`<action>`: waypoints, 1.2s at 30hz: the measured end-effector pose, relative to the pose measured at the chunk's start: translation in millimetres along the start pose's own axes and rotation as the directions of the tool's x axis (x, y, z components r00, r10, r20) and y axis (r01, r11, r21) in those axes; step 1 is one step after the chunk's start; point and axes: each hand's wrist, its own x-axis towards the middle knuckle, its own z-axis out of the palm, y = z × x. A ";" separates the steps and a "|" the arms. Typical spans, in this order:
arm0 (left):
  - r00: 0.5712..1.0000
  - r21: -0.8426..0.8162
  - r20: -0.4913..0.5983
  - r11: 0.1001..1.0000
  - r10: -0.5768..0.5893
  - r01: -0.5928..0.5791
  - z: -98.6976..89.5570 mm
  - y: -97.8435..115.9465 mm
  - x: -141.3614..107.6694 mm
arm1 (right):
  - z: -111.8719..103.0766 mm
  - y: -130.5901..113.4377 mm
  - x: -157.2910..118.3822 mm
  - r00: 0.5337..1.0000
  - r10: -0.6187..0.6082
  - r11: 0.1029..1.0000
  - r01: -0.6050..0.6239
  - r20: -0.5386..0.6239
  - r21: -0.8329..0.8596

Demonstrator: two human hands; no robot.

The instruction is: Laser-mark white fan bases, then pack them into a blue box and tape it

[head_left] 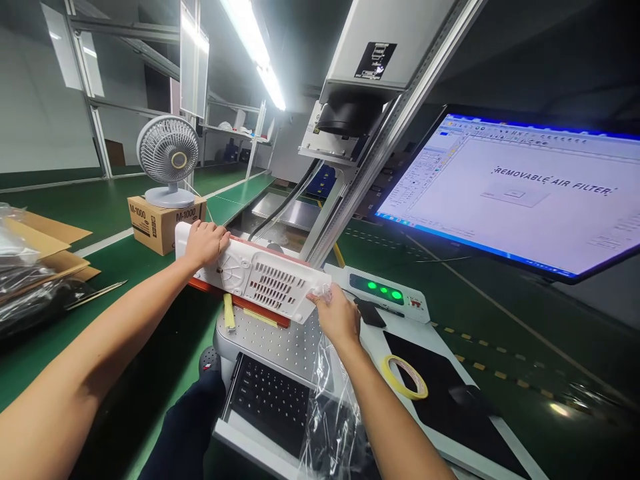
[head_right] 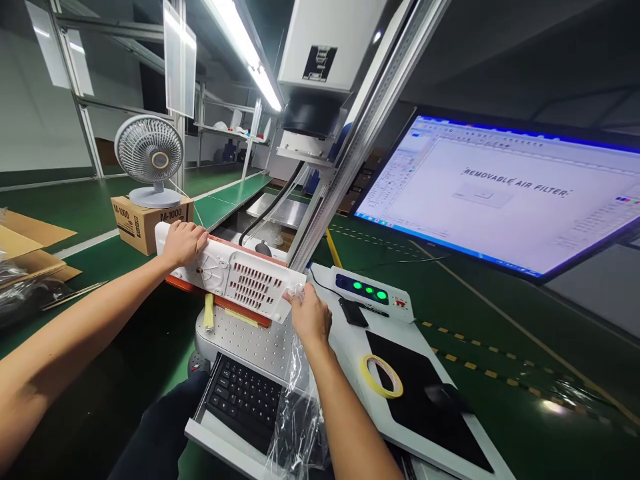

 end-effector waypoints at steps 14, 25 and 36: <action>1.000 0.014 0.030 1.000 -0.005 0.004 1.2 -2.0 0.8 | -6.5 -1.1 3.0 0.999 -0.001 0.999 0.000 0.043 0.035; 1.000 -0.027 0.009 0.999 -0.021 0.021 -0.4 -1.8 -0.4 | -6.5 0.1 6.6 1.000 -0.002 0.998 0.001 0.026 0.065; 1.000 -0.014 0.009 1.000 -0.024 0.025 0.9 -0.3 0.4 | 1.5 -0.8 4.5 1.000 -0.004 0.998 0.005 -0.023 0.067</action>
